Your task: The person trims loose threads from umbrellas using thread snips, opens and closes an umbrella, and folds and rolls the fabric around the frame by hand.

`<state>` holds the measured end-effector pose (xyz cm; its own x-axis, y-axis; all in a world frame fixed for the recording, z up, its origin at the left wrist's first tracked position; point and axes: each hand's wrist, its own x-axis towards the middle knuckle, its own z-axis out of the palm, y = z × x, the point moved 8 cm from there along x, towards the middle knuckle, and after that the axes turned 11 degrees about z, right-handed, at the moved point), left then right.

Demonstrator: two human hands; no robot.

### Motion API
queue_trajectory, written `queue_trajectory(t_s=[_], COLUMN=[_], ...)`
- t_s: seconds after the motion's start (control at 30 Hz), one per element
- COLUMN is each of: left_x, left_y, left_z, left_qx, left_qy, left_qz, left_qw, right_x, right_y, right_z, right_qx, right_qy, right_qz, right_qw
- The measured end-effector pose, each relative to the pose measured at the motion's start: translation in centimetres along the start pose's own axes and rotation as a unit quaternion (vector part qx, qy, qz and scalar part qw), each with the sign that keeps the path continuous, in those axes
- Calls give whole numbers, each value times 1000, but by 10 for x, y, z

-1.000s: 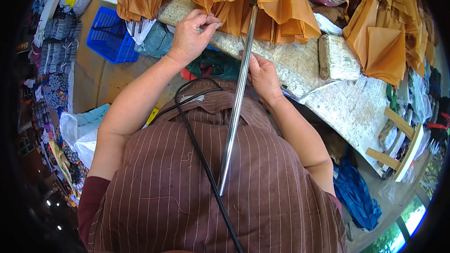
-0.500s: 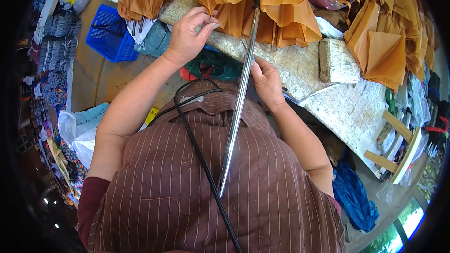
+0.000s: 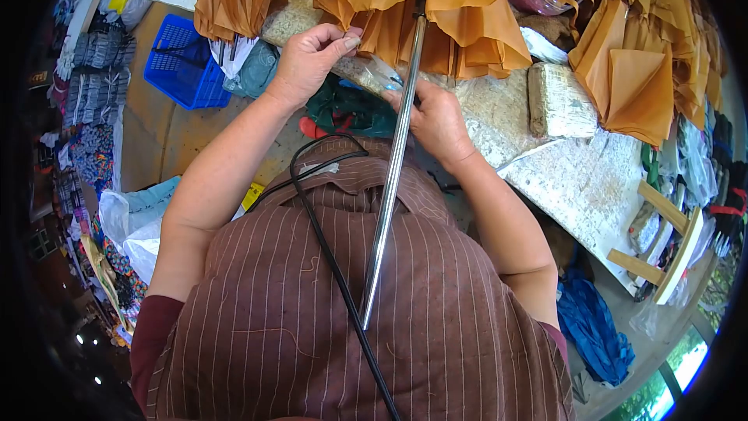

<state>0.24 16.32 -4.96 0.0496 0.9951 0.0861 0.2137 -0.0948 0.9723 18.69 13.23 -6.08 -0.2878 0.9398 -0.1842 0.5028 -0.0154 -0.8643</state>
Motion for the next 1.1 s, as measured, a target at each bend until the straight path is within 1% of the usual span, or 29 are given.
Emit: queue_trajectory(t_s=[0.03, 0.13, 0.2, 0.3, 0.33, 0.5, 0.6, 0.63, 0.7, 0.73, 0.77, 0.8, 0.87, 0.9, 0.93, 0.97, 1.03, 1.07, 1.1], left_x=[0, -1, -2, -3, -3, -12, -22, -27, -36, -39, -43, -46, -50, -50, -48, -43, -38, -34, -32], left_y=[-3, 1, 8, 8, 7, -3, 0, 5, 15, 25, 35, 50, 88, 108, 122, 130, 141, 145, 149], left_z=[0, 4, 4, 3, 2, 0, -7, -8, 5, 13, 27, 40, 63, 73, 75, 78, 75, 74, 70], left_qx=[3, -34, 1, 17, 17, 12, 3, 0, -99, -149, -209, -305, -479, -555, -549, -562, -583, -610, -613], left_qy=[-6, -6, -9, 1, 6, 8, 30, 38, -11, -37, -93, -110, -142, -155, -141, -155, -174, -170, -168], left_qz=[-9, 18, 39, 55, 58, 24, 21, 26, -35, -63, -99, -137, -191, -210, -211, -188, -147, -142, -134], left_qw=[1000, 999, 999, 998, 998, 1000, 999, 999, 994, 986, 968, 936, 845, 790, 796, 790, 779, 761, 760], right_x=[3, 10, 14, 19, 19, 6, -10, -16, -31, -39, -47, -54, -64, -66, -65, -65, -60, -59, -58], right_y=[-4, -24, -32, -38, -40, -46, -17, -7, 17, 31, 44, 56, 76, 81, 86, 84, 91, 88, 83], right_z=[-1, -5, -6, -4, -2, 6, 3, -5, -23, -35, -48, -61, -80, -91, -97, -103, -108, -107, -105], right_qx=[-10, -52, -95, -149, -155, -163, -126, -115, -92, -99, -105, -111, -174, -205, -246, -255, -252, -228, -204], right_qy=[0, -5, -17, -10, -24, -69, -113, -90, -42, 0, 44, 91, 147, 178, 179, 223, 239, 237, 233], right_qz=[1, 9, 21, -10, -21, -80, 2, 20, 53, 67, 78, 88, 79, 77, 107, 76, 114, 112, 108], right_qw=[1000, 999, 995, 989, 987, 981, 985, 989, 993, 993, 990, 986, 971, 959, 947, 938, 931, 938, 945])
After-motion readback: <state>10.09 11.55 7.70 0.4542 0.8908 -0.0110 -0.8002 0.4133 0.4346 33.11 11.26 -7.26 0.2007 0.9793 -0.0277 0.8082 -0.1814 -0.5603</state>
